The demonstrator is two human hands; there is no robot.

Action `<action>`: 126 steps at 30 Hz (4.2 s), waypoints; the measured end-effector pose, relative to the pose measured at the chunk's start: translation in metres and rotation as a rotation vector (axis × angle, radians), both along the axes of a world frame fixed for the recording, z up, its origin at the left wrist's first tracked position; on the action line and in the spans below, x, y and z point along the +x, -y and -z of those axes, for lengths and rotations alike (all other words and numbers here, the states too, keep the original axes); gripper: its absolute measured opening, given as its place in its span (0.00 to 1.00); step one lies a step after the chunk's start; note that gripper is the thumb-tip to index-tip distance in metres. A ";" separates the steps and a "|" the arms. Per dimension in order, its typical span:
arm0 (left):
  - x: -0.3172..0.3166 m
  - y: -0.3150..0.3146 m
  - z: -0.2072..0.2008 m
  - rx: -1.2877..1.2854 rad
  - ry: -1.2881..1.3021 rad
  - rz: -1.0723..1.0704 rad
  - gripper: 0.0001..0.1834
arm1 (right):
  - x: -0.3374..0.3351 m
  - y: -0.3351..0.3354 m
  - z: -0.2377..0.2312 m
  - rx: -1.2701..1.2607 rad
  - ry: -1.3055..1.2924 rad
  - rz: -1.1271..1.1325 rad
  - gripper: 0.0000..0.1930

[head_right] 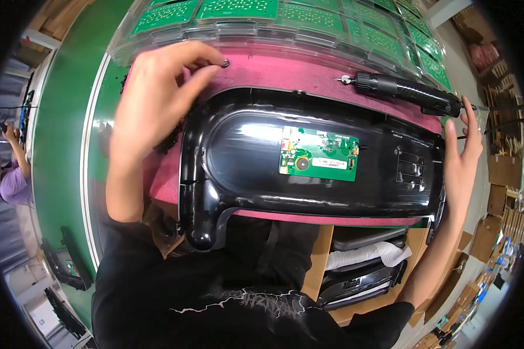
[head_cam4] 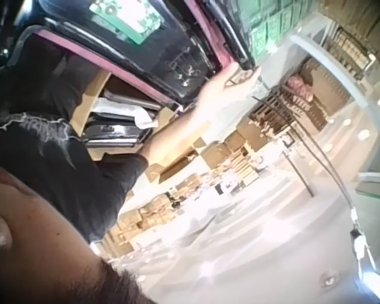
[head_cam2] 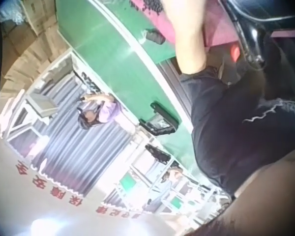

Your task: Assembling circuit boards into plastic housings using an electric screwdriver and packing them into boxes.

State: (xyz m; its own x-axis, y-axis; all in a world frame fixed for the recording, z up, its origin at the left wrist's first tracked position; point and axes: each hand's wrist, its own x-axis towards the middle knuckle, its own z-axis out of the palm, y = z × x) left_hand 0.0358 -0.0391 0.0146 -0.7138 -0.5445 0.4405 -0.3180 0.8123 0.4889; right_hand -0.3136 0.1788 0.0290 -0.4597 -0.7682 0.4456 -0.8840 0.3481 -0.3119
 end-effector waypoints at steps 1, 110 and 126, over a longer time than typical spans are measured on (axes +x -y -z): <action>0.008 0.007 -0.003 0.047 0.110 -0.026 0.09 | -0.014 0.005 0.000 -0.006 0.111 -0.022 0.21; -0.037 -0.046 0.020 0.270 0.174 0.683 0.05 | 0.092 0.057 -0.017 -0.359 1.175 -0.973 0.21; -0.036 -0.040 0.023 0.280 -0.170 0.553 0.06 | 0.141 0.039 -0.030 -0.880 1.326 -1.072 0.20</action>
State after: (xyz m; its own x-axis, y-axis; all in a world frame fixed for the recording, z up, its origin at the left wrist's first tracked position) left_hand -0.0001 0.0014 -0.0082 -0.8548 -0.2268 0.4667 0.2116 0.6688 0.7127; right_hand -0.1726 0.1396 0.0587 -0.3382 -0.7052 0.6231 0.3269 -0.7090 -0.6249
